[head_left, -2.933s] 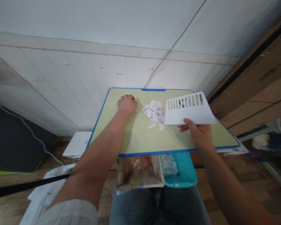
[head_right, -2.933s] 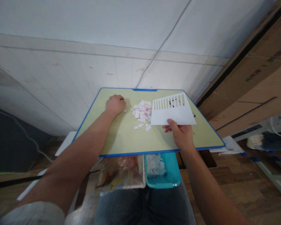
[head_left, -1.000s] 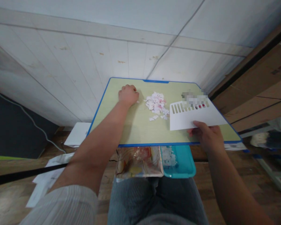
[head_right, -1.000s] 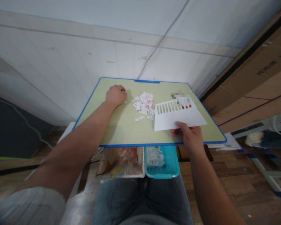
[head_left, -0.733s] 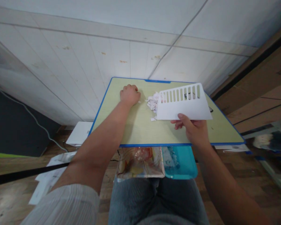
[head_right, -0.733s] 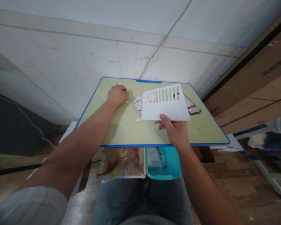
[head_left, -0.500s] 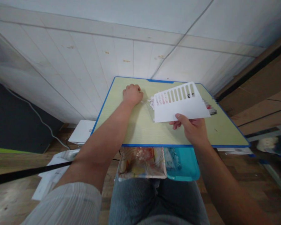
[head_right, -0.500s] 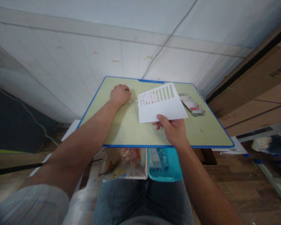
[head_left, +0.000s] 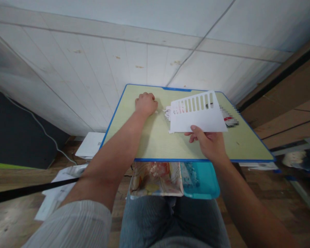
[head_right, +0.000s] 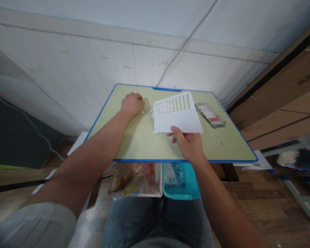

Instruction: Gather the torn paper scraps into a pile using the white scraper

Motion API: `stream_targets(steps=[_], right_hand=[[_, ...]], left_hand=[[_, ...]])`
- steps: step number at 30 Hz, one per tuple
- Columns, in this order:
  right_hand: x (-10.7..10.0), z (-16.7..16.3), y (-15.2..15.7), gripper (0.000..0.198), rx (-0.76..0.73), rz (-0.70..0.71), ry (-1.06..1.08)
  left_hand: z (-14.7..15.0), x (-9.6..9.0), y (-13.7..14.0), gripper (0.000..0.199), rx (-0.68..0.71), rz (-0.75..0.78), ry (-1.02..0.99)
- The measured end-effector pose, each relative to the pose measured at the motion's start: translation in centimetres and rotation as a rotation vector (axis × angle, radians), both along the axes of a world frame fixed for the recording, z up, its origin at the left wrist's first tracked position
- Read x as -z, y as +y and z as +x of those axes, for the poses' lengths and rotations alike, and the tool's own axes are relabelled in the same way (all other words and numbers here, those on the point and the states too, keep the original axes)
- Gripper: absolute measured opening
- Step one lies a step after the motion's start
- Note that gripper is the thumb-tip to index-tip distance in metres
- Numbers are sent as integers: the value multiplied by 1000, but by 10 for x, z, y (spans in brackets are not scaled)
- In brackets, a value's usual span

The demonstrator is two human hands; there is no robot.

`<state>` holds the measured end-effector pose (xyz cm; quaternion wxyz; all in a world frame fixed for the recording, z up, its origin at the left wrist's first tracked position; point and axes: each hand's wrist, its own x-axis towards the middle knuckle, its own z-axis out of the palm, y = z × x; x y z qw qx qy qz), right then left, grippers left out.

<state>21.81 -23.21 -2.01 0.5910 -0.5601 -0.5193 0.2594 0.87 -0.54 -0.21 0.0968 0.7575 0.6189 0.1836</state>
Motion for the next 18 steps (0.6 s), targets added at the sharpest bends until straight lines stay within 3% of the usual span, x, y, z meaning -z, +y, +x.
stream_targets(steps=[9, 18], right_hand=[[-6, -2, -13, 39, 18, 12, -9], [4, 7, -24, 38, 130, 22, -47]], left_hand=[[1, -2, -1, 42, 0, -8, -7], [0, 0, 0, 44, 7, -2, -15]])
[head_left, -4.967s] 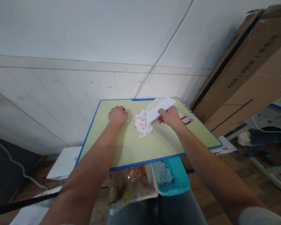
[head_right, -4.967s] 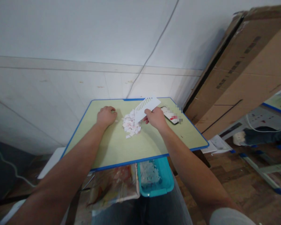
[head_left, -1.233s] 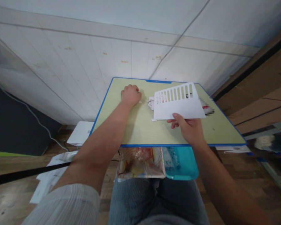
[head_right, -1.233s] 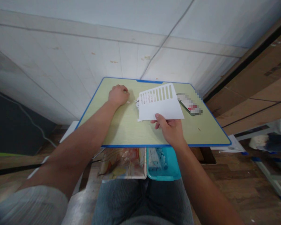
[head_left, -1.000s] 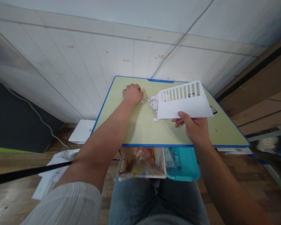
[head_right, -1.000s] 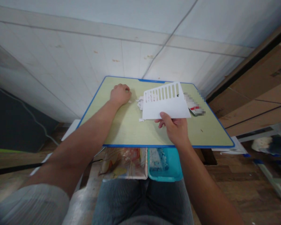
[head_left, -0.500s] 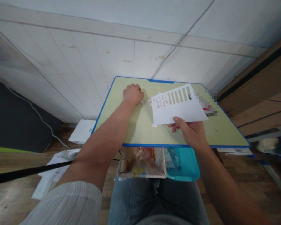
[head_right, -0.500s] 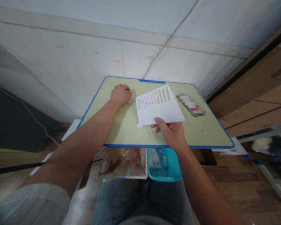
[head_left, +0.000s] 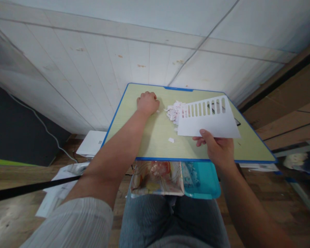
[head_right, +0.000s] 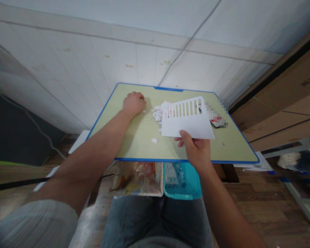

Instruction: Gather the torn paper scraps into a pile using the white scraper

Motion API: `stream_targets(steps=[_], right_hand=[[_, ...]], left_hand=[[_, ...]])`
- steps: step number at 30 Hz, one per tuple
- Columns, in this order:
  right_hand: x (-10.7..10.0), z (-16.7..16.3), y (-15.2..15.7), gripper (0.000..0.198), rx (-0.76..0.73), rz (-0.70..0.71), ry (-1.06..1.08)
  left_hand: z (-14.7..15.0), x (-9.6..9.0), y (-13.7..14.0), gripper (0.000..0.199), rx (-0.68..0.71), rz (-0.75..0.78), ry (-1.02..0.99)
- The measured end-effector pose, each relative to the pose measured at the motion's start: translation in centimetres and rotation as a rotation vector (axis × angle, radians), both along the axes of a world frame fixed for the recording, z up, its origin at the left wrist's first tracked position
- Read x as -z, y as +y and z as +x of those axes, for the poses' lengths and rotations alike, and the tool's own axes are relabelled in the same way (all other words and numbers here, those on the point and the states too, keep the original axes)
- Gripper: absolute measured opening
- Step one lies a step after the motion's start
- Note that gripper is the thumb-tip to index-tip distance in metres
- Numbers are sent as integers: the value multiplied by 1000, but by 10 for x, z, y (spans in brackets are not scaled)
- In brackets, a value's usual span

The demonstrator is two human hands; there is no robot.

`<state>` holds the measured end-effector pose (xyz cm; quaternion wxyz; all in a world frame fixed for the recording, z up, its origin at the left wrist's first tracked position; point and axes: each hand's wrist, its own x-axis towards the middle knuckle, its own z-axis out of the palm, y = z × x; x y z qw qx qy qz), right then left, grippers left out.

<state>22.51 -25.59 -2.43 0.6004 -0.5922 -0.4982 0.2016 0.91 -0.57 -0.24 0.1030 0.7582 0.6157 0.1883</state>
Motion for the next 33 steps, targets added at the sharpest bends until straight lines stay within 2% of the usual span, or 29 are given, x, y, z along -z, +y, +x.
stream_targets(steps=[5, 11, 17, 28, 33], right_hand=[[2, 2, -5, 40, -40, -14, -10], [-1, 3, -10, 41, 9, -11, -17], [-2, -6, -16, 40, -69, -39, 7], [-5, 12, -18, 41, 44, -63, 50], [-9, 16, -18, 30, 149, -11, 79]], left_hand=[[0, 1, 1, 43, -4, 7, -12], [0, -1, -1, 42, -3, -1, -24], [0, 1, 1, 42, -3, 6, -8], [0, 1, 1, 43, 1, 10, 1], [0, 0, 0, 42, 0, 6, 0]])
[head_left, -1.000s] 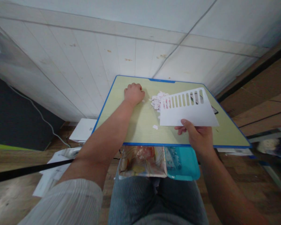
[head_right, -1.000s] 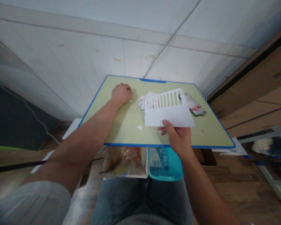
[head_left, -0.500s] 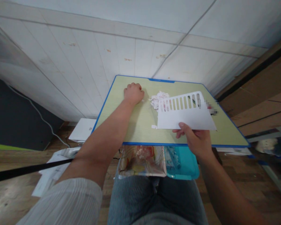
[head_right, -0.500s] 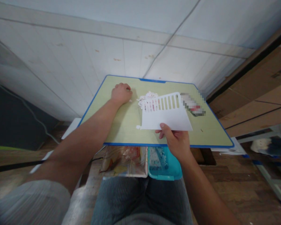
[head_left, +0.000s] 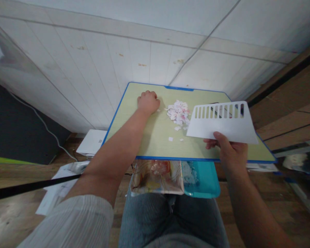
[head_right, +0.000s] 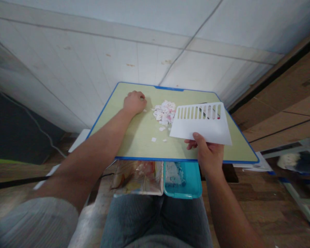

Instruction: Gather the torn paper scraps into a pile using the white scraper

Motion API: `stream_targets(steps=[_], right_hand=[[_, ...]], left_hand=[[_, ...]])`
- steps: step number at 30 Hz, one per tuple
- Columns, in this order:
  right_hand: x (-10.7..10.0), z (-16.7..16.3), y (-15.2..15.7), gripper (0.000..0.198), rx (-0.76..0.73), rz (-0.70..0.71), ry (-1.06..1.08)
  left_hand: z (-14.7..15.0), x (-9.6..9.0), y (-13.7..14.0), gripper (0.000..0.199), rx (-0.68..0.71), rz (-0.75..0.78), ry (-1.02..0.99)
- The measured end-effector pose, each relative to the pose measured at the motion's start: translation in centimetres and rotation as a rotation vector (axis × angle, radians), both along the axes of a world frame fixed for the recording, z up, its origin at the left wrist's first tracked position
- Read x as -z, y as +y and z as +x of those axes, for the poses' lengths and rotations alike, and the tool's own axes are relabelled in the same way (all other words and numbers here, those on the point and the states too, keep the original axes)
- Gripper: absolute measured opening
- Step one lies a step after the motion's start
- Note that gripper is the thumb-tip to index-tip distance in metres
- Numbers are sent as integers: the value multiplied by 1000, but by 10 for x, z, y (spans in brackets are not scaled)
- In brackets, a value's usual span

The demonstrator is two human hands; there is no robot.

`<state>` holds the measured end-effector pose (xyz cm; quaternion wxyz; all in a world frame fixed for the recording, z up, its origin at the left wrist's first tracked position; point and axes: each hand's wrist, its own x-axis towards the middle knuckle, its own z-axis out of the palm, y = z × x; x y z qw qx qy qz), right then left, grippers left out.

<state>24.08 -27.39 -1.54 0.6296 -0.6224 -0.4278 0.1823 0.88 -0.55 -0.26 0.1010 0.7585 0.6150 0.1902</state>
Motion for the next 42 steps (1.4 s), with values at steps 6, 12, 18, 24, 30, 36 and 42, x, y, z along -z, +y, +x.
stream_targets(steps=[6, 12, 18, 24, 30, 36, 42], right_hand=[[1, -1, -3, 32, -105, -14, -35], [14, 3, -6, 40, -102, -31, -107], [9, 0, -7, 31, -61, 10, -79], [1, -4, -15, 37, -148, -9, -70], [7, -3, -21, 59, -169, -86, -124], [7, -5, -25, 62, -153, -86, -110], [4, -19, -35, 61, -255, -120, -107]], left_hand=[[1, -2, -2, 42, -9, -6, 18], [0, -2, -2, 42, -5, -2, 23], [1, -2, -2, 42, -3, -5, 6], [1, -1, -2, 42, -2, -2, 5], [1, 1, 0, 42, -3, 7, -2], [1, 2, 1, 42, 0, 16, -10], [1, 2, 1, 44, 4, 9, -11]])
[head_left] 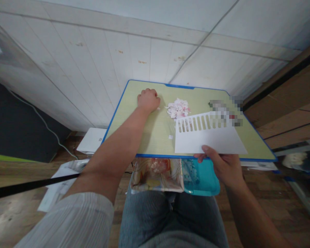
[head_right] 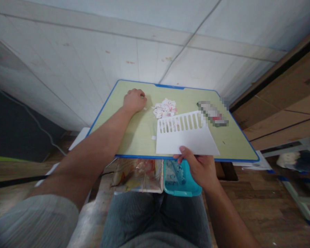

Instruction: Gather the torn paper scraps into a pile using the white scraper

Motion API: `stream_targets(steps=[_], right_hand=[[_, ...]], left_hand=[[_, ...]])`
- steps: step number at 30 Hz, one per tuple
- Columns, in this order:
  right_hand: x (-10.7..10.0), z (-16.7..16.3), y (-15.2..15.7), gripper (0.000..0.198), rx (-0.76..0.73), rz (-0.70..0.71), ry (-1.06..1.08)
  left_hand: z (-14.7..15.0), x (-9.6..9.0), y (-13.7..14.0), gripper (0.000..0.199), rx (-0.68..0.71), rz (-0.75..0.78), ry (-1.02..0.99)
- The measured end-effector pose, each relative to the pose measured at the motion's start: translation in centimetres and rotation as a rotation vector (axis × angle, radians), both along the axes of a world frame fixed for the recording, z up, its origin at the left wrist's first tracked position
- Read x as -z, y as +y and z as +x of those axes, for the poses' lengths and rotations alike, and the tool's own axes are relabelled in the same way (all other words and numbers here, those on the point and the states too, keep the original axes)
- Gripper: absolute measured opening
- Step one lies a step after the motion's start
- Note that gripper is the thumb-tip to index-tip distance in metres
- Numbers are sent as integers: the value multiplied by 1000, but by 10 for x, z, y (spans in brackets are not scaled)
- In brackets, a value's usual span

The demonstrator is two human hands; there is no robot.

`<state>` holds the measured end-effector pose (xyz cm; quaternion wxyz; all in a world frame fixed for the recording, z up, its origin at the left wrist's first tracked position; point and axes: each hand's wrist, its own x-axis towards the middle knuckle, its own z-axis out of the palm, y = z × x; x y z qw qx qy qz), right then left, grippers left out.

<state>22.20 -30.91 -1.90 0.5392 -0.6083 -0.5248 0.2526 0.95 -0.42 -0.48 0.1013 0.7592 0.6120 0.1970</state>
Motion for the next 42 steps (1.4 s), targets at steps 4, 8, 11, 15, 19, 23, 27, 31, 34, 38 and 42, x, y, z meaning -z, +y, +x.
stream_targets(steps=[4, 8, 11, 15, 19, 23, 27, 31, 34, 38, 42], right_hand=[[-5, -6, 0, 52, -40, 18, 47], [-7, -6, 2, 51, 1, 27, 58], [-8, -6, 2, 54, 7, 16, 26], [-10, -7, 2, 63, -19, -9, -5], [-10, -8, 2, 62, -21, -34, 21], [-9, -7, 2, 56, -38, -22, 48], [-8, -7, 15, 46, 36, 10, 96], [0, -15, 37, 48, 71, 62, 132], [5, -17, 45, 44, 46, 57, 118], [-1, 1, 37, 37, 64, 41, 29], [-12, 38, 24, 35, 35, 8, -44]], left_hand=[[0, -2, -1, 43, -1, -7, 3], [0, -3, -2, 43, 0, -12, 5], [0, -3, -2, 43, 3, -9, -3], [0, -2, 0, 43, 4, -14, -12], [0, -1, 0, 41, 3, -9, -28], [0, -2, -1, 42, 2, -11, -8], [1, -4, -4, 42, 0, -10, 4], [0, -5, -5, 43, 1, -15, 8], [-1, -4, -5, 44, 2, -16, -2], [0, -3, -4, 44, 4, -15, -21], [0, -4, -4, 44, 2, -19, -15]])
